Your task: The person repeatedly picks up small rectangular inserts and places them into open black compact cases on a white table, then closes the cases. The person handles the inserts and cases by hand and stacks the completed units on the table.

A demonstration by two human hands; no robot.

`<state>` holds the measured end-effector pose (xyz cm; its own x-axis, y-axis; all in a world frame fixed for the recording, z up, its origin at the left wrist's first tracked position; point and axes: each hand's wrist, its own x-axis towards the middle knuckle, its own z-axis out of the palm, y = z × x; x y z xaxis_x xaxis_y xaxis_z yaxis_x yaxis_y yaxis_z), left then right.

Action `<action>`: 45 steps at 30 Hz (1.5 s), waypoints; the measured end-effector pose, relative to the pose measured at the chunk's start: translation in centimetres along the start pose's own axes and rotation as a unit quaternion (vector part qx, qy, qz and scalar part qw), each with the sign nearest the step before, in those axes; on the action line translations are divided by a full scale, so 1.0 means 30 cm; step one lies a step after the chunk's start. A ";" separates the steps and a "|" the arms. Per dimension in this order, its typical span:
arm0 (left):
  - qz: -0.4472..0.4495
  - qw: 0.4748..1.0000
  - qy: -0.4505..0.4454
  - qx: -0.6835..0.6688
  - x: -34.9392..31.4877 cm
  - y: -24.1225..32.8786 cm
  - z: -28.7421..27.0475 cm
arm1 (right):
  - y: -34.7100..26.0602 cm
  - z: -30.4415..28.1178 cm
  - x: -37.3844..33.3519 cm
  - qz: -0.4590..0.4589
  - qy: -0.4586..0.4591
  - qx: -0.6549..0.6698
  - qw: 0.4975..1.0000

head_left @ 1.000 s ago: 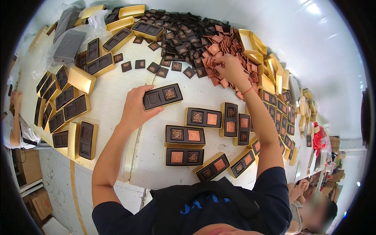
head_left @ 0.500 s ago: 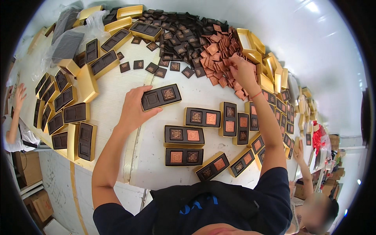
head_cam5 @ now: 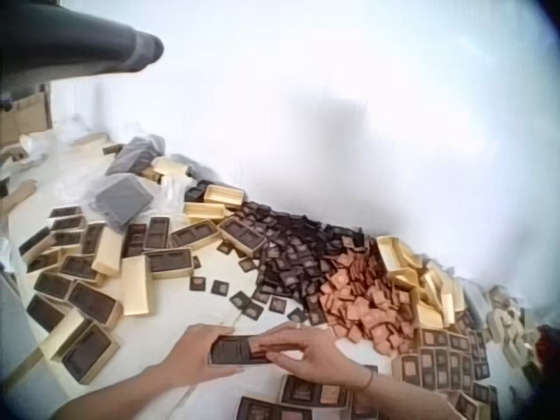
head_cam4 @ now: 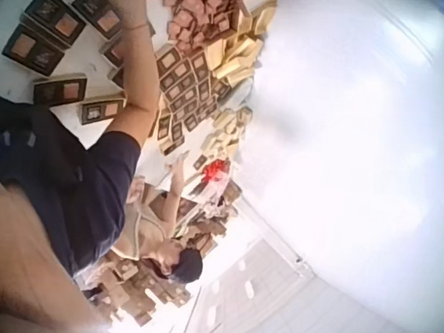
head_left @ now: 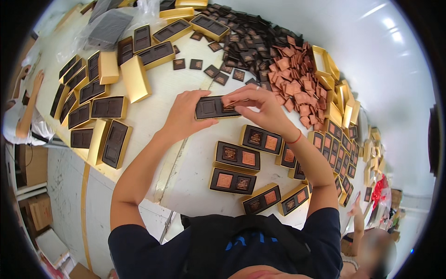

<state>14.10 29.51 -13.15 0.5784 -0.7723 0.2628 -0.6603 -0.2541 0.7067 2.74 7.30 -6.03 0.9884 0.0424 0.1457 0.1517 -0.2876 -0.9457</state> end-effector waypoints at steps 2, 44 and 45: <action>0.004 1.000 0.000 -0.007 -0.003 -0.005 0.002 | 0.054 0.047 0.034 0.057 -0.009 0.046 0.997; 0.003 1.000 -0.002 -0.016 0.004 0.001 -0.003 | 0.021 0.075 0.180 0.008 -0.126 -0.160 0.979; 0.005 1.000 -0.001 -0.019 0.005 0.000 -0.001 | 0.037 0.073 0.188 -0.021 -0.120 -0.192 0.974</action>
<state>14.21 29.43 -13.10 0.5716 -0.7753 0.2687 -0.6474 -0.2249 0.7282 8.48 9.30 -6.90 0.9601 0.2715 0.0669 0.2265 -0.6148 -0.7555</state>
